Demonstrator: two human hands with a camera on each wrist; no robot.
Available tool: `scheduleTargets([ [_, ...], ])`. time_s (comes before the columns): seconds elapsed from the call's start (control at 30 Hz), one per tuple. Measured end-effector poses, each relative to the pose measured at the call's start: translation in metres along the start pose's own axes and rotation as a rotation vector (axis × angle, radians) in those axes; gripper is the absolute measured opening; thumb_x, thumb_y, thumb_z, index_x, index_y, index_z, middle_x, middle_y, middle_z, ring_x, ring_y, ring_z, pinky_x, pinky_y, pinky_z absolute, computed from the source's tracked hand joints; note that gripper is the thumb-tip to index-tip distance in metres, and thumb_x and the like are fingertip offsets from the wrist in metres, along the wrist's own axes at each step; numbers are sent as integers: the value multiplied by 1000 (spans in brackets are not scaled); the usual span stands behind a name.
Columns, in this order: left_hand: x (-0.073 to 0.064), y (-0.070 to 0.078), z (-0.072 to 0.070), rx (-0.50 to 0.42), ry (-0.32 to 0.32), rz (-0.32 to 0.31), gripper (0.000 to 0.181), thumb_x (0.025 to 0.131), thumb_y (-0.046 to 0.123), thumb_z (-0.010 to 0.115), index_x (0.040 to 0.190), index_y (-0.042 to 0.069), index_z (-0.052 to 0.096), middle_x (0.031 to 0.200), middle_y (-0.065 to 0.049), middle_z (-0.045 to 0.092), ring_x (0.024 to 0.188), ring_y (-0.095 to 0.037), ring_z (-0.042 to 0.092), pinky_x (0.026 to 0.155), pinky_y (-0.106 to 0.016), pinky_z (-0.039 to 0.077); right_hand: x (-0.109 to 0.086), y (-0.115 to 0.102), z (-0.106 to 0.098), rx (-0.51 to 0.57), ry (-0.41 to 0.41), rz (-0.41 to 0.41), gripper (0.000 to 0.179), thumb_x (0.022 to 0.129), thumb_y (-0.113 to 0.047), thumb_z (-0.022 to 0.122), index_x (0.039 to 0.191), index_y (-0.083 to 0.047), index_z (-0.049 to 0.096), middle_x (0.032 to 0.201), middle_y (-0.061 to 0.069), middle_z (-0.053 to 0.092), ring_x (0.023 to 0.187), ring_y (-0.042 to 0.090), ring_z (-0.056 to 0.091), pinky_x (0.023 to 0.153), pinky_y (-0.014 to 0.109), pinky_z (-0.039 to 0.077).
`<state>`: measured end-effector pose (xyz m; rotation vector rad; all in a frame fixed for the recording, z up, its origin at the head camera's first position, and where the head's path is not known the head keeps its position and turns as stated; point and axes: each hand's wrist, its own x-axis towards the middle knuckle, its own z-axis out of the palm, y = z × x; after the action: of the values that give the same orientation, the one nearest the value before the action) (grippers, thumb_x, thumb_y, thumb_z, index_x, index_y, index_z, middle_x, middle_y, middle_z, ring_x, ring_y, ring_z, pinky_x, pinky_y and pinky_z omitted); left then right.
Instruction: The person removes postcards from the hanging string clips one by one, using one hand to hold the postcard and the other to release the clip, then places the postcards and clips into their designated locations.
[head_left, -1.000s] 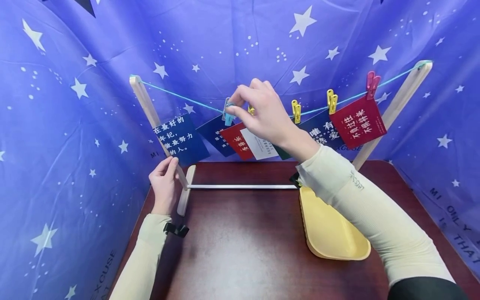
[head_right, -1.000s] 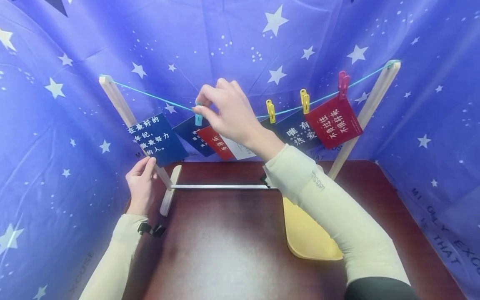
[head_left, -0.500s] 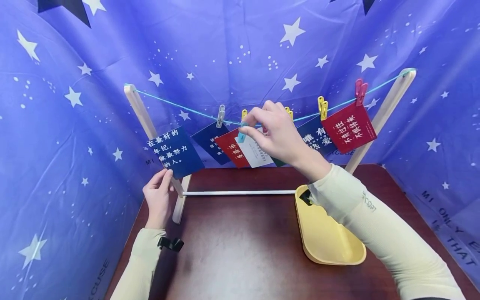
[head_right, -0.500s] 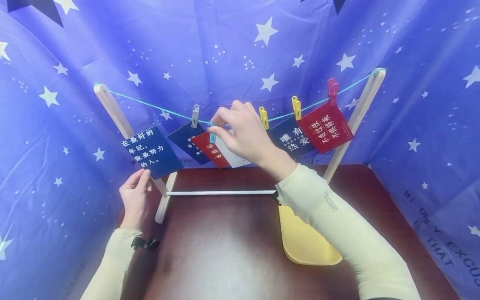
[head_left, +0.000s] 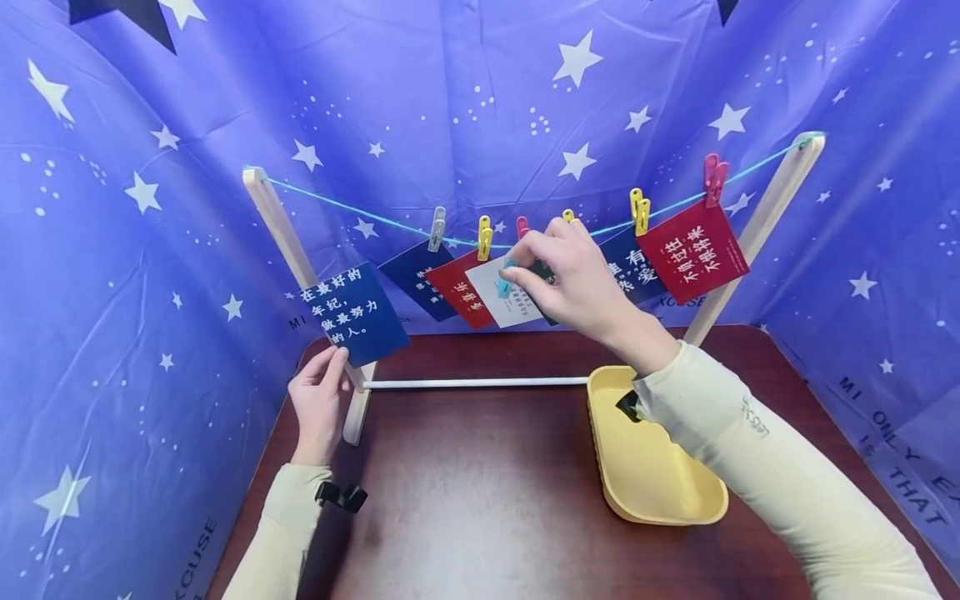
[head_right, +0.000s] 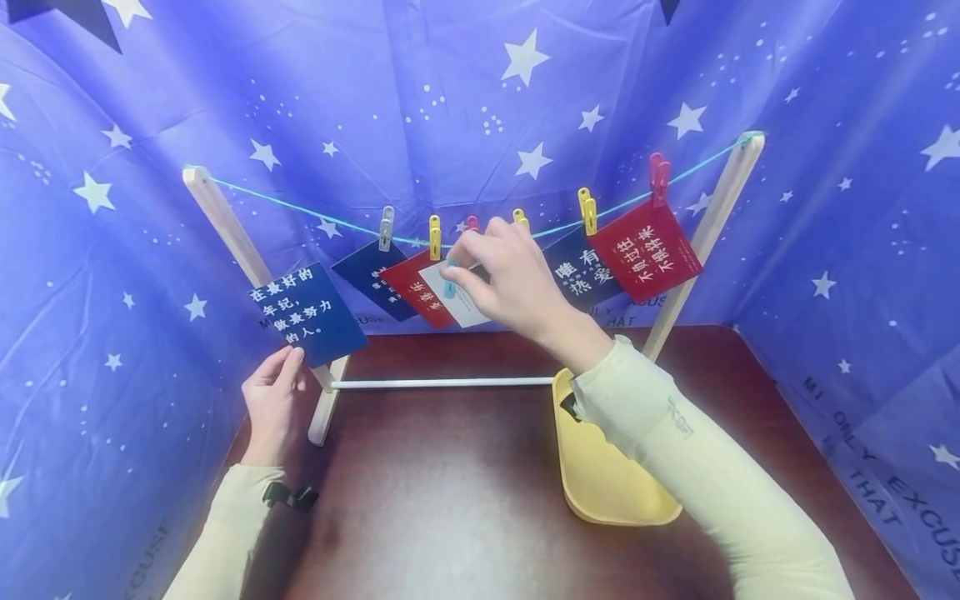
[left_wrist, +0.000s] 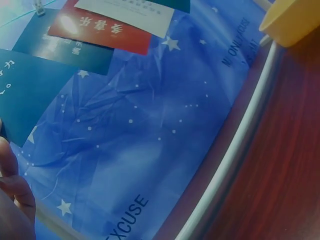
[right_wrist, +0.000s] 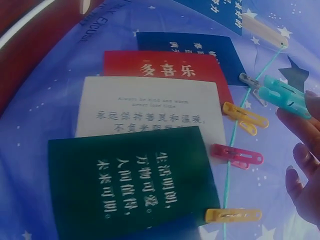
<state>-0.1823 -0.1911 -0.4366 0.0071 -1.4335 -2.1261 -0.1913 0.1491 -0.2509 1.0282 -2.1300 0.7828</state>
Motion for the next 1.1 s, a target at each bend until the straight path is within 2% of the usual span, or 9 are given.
scheduleTargets([
  [0.23,-9,-3,-2,41,-16,-55,23,94,-8,70,90,11,82,69,5,69,48,-5,49,47,-15,41,-17,4,1,-30,-26,19,13,89,-9,81,95,-5,71,81,6,68,73,17,40,78,42,33],
  [0.47,-20,-9,-6,96,-23,-60,20,91,-8,74,89,10,82,63,5,65,46,-3,45,46,-15,38,-30,3,0,-71,-49,32,14,88,-9,82,95,-6,71,82,6,68,74,17,41,75,42,34],
  [0.8,-37,-12,2,103,-113,-113,27,90,-10,74,87,15,83,61,7,65,45,0,39,44,-14,29,-45,5,-8,-107,-87,103,17,86,-7,83,100,-6,74,85,7,66,76,18,41,72,39,32],
  [0.97,-44,-14,5,129,-141,-126,31,89,-11,75,86,19,83,63,8,68,48,0,46,46,-14,34,-51,8,-11,-119,-97,108,20,85,-8,84,102,-6,73,86,7,67,75,17,40,72,37,32],
  [1.1,-49,-16,7,161,-170,-98,21,89,-10,75,91,9,84,76,7,76,63,1,63,57,-14,47,-58,10,-12,-122,-94,99,22,84,-9,86,102,-5,74,87,7,66,75,17,40,73,37,32],
])
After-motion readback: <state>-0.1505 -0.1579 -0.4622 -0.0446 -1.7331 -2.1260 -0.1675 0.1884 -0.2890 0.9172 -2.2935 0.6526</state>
